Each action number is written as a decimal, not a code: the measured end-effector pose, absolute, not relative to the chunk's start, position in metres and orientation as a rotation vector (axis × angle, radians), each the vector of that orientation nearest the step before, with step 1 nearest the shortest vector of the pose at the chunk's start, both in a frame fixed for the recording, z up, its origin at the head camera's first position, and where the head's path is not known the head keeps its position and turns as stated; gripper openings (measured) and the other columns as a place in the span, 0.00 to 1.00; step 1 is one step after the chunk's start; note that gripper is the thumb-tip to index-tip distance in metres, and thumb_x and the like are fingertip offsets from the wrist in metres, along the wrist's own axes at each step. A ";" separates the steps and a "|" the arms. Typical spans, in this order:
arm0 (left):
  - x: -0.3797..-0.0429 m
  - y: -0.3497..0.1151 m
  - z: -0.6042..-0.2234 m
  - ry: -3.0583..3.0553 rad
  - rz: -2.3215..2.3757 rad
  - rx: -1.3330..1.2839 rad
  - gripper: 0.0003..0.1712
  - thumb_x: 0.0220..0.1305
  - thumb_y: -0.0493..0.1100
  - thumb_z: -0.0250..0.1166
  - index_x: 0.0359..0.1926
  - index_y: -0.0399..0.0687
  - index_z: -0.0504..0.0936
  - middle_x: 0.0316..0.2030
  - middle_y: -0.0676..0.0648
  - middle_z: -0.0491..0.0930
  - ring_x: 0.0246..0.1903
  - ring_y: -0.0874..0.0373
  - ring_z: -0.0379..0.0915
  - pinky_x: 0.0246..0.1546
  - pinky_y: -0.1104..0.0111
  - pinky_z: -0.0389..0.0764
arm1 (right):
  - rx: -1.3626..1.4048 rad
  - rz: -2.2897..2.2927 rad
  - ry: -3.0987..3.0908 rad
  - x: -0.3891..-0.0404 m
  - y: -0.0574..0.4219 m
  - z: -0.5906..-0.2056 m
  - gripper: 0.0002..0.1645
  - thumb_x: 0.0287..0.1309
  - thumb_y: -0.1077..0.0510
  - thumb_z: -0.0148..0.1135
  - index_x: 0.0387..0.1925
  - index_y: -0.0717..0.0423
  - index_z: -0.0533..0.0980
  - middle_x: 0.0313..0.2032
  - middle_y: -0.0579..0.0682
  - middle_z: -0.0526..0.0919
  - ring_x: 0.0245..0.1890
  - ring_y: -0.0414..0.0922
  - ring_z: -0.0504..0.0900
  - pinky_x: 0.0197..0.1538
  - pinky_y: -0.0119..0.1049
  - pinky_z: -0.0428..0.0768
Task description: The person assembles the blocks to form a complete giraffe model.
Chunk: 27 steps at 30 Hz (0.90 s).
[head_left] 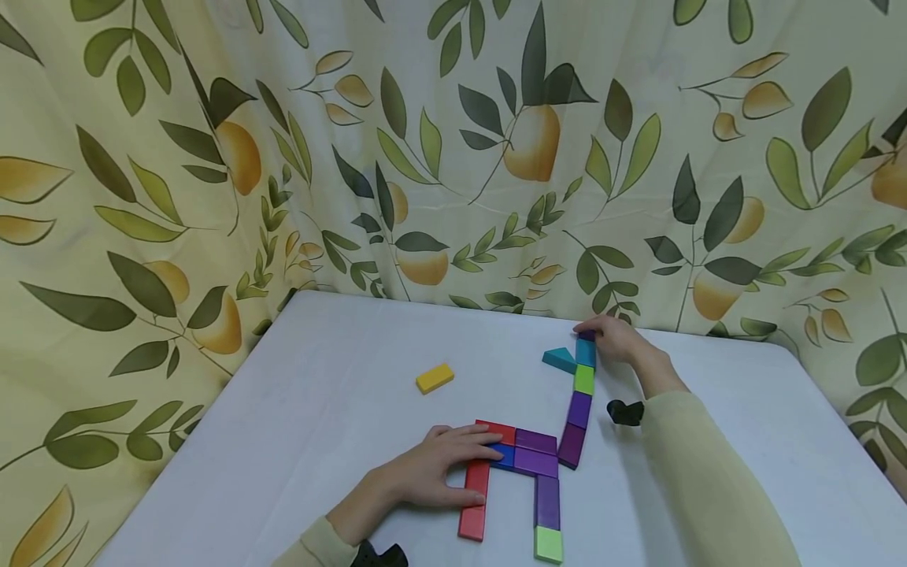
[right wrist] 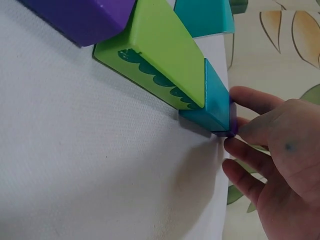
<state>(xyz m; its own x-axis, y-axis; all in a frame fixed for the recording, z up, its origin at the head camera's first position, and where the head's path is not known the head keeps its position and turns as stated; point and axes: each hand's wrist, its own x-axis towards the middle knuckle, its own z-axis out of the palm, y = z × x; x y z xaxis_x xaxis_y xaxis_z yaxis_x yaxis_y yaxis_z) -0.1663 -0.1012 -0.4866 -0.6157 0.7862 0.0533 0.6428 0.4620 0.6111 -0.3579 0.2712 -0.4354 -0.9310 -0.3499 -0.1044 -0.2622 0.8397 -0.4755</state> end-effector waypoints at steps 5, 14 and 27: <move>-0.166 -0.102 -0.487 2.475 0.882 1.235 0.34 0.67 0.65 0.61 0.72 0.69 0.70 0.74 0.66 0.57 0.76 0.63 0.44 0.68 0.47 0.56 | -0.461 -0.712 2.815 -0.357 0.270 -0.436 0.28 0.65 0.74 0.40 0.62 0.67 0.75 0.61 0.71 0.72 0.65 0.70 0.65 0.65 0.67 0.61; -0.166 -0.102 -0.489 2.476 0.900 1.257 0.33 0.68 0.65 0.61 0.72 0.69 0.70 0.74 0.66 0.57 0.76 0.63 0.44 0.68 0.48 0.56 | -0.463 -0.679 2.840 -0.349 0.268 -0.428 0.25 0.69 0.70 0.44 0.65 0.67 0.72 0.63 0.72 0.70 0.64 0.70 0.65 0.64 0.67 0.64; -0.166 -0.100 -0.488 2.476 0.898 1.225 0.34 0.66 0.65 0.62 0.72 0.70 0.70 0.74 0.66 0.58 0.75 0.62 0.45 0.68 0.44 0.55 | -0.613 -0.779 2.884 -0.320 0.262 -0.414 0.23 0.69 0.64 0.58 0.63 0.66 0.74 0.59 0.67 0.77 0.59 0.66 0.73 0.59 0.64 0.71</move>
